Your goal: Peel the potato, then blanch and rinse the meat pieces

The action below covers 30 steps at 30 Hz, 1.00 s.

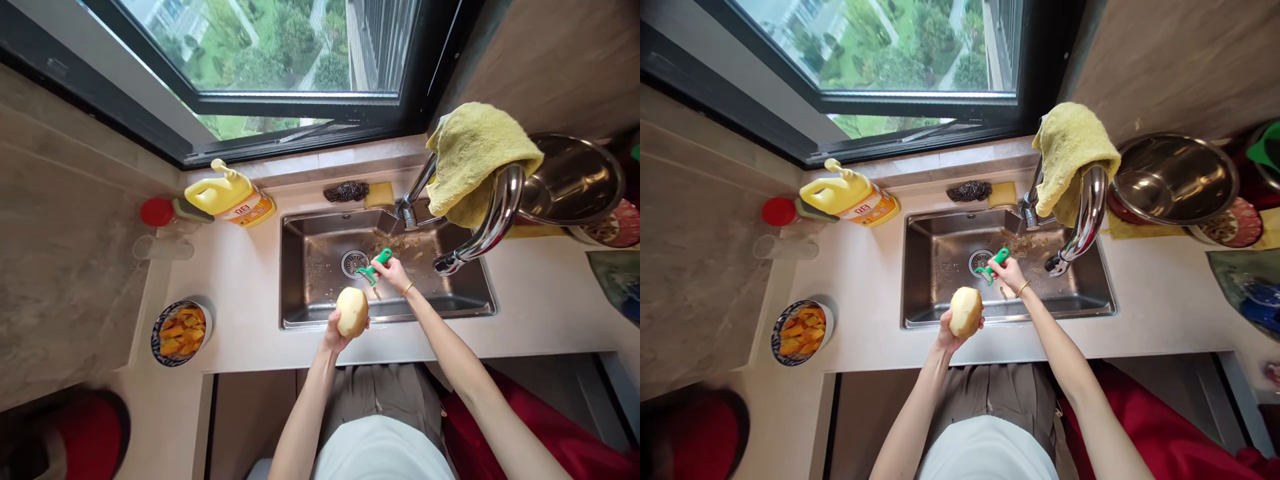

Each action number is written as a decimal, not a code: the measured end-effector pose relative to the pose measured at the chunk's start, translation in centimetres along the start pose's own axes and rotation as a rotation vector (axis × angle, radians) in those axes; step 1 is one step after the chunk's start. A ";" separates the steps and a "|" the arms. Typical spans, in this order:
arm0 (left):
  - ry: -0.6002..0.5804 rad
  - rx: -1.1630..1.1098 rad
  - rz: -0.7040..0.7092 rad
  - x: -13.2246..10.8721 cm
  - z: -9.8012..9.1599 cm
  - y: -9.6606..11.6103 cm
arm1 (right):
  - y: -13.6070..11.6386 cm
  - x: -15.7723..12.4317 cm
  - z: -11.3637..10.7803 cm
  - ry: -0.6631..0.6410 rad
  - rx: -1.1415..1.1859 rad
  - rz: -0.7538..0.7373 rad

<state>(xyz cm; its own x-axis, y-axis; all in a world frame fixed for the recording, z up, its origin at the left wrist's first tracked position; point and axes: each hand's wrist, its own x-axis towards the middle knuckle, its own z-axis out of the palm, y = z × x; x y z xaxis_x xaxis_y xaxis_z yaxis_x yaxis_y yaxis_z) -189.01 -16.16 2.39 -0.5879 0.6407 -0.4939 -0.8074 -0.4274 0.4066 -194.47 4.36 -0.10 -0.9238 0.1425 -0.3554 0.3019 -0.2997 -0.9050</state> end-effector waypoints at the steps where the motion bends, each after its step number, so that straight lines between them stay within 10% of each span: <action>1: -0.010 0.001 -0.002 -0.2 0.1 0.0 | 0.4 0.6 -0.7 0.082 -0.029 0.010; 7: 0.008 -0.027 0.038 -0.1 0.8 0.3 | -0.2 -2.3 -1.0 0.206 0.068 -0.054; 13: 0.068 0.019 0.074 0.9 1.8 0.7 | -3.3 -8.8 3.0 -0.042 0.196 -0.069; 17: 0.043 0.046 0.024 0.4 1.7 0.8 | -3.6 -8.0 2.6 -0.176 0.134 -0.061; 24: 0.062 0.086 0.005 -1.1 0.6 0.6 | -1.2 -2.0 -3.9 0.295 -0.083 -0.134; 30: 0.100 0.050 -0.029 -0.1 0.7 1.3 | -2.8 -5.5 -0.6 0.282 0.003 -0.154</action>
<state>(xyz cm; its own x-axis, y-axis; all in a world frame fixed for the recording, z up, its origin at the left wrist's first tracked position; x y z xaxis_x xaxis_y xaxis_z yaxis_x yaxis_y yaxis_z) -189.97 -16.37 3.54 -0.5681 0.5843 -0.5796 -0.8223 -0.3753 0.4277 -190.10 4.98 4.20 -0.8568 0.4420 -0.2656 0.1628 -0.2568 -0.9527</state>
